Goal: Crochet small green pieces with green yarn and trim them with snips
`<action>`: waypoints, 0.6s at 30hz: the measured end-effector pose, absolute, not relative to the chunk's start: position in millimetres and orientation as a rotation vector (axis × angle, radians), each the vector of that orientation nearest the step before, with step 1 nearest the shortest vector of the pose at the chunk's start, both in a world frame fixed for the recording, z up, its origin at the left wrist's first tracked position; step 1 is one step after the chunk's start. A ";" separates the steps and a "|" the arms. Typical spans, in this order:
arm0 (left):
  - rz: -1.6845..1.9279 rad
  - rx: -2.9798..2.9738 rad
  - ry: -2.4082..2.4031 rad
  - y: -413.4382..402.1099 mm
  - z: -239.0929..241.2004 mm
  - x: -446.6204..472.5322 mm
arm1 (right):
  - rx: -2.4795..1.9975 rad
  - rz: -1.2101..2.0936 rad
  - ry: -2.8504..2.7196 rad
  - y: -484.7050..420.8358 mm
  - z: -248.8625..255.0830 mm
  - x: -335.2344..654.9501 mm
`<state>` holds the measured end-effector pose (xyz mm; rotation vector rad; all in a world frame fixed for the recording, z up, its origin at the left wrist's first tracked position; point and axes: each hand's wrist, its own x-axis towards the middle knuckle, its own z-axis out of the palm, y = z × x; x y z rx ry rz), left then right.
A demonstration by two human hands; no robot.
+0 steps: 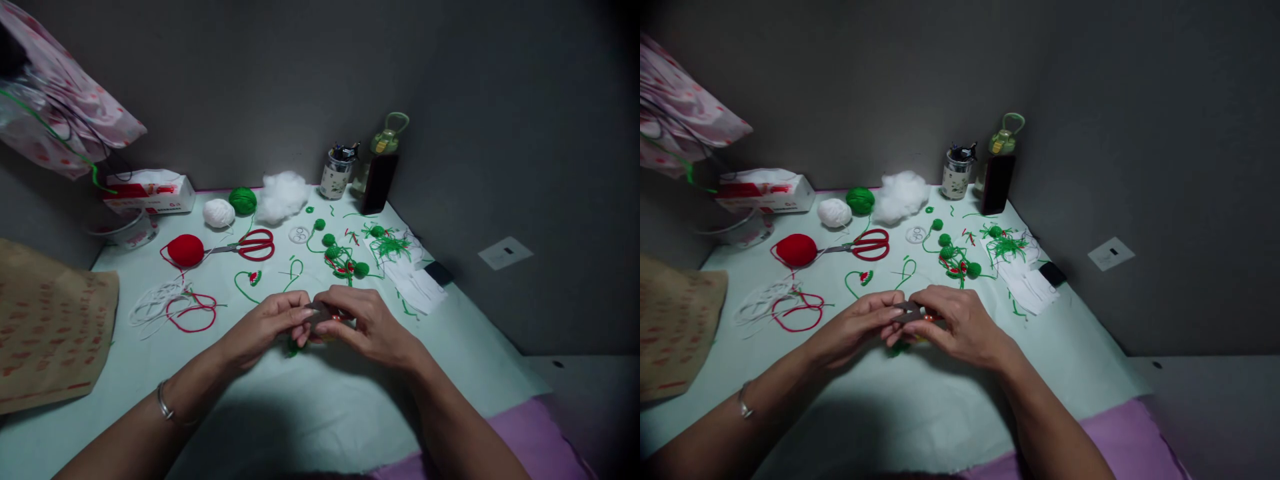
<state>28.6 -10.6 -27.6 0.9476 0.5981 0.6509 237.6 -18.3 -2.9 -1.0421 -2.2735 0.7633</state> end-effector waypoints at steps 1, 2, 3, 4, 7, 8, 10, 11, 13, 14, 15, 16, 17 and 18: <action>0.647 0.927 0.589 -11.0 -27.6 29.1 | -1.035 0.739 -2.285 -18.4 -2.8 237.9; 0.642 0.907 0.578 -11.6 -27.4 29.7 | -1.029 0.710 -2.298 -18.4 -2.6 238.3; 0.637 0.887 0.567 -12.2 -27.2 30.3 | -1.022 0.679 -2.313 -18.5 -2.4 238.9; 0.630 0.870 0.557 -12.8 -26.8 31.0 | -1.017 0.645 -2.331 -18.6 -2.3 239.4; 0.617 0.834 0.538 -14.1 -25.3 32.9 | -0.995 0.528 -2.394 -20.0 -2.3 239.9; 0.621 0.826 0.541 -14.3 -24.9 33.3 | -0.984 0.478 -2.418 -20.7 -2.3 239.4; 0.635 0.816 0.564 -14.2 -24.1 33.5 | -0.954 0.396 -2.456 -22.3 -2.3 237.8; 0.643 0.814 0.581 -13.9 -23.8 33.2 | -0.936 0.387 -2.456 -22.9 -2.3 237.0; 0.661 0.816 0.622 -12.3 -22.8 31.4 | -0.915 0.454 -2.392 -22.9 -2.7 236.2; 0.677 0.817 0.644 -11.1 -22.1 29.9 | -0.928 0.510 -2.329 -22.2 -3.4 236.7; 0.696 0.818 0.666 -9.6 -21.0 28.0 | -0.972 0.561 -2.262 -20.9 -4.6 237.7; 0.720 0.820 0.685 -7.9 -19.7 25.9 | -1.043 0.597 -2.205 -19.1 -6.3 239.2; 0.746 0.824 0.700 -5.9 -18.2 23.5 | -1.135 0.618 -2.170 -16.9 -8.6 241.1; 0.773 0.833 0.710 -3.9 -16.4 21.1 | -1.235 0.626 -2.165 -14.4 -11.5 243.2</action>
